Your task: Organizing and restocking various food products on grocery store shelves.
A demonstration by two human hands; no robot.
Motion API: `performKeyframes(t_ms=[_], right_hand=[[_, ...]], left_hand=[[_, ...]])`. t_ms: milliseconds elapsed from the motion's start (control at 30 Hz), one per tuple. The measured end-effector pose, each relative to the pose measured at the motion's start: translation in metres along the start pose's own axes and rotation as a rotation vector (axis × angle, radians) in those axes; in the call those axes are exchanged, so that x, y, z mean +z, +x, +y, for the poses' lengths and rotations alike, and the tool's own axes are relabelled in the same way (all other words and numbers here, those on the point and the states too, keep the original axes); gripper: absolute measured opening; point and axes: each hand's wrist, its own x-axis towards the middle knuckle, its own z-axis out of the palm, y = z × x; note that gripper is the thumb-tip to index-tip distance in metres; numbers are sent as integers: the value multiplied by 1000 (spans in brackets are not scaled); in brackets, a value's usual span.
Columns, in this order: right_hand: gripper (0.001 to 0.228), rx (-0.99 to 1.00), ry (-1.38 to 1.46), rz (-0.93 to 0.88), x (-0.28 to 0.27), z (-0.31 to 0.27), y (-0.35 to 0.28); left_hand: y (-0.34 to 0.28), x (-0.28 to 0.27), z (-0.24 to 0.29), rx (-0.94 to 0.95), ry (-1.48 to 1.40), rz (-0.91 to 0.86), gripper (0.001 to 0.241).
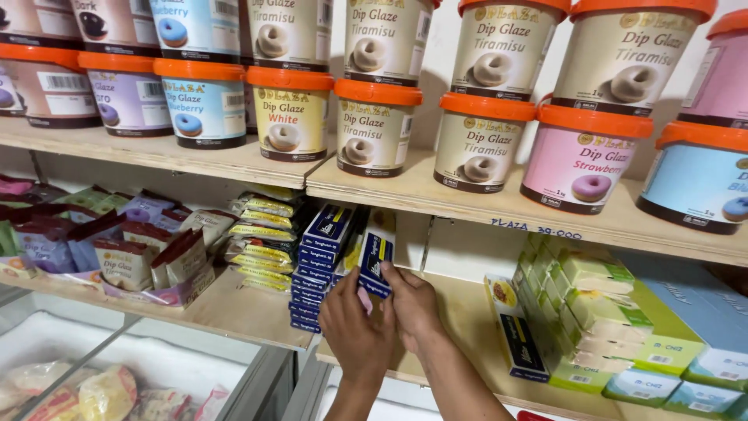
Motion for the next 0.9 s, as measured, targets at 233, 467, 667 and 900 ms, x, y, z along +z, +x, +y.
performKeyframes(t_ms=[233,467,667,900], right_hand=[[27,-135,83,136,-56,13,-59],[31,-141,-242,420,-139,38,-76],[27,-144,-1126,432,-165,9,-107],[47,-776,-1525,470,-212,34,-107]], left_hand=[[-68,5,31,-121,-150,-103,64],[-114,22,68,-187,-141,-393,54],[-117,32,81,-169,-43,-685,56],[-128,50,82,31,-15,-747,41]])
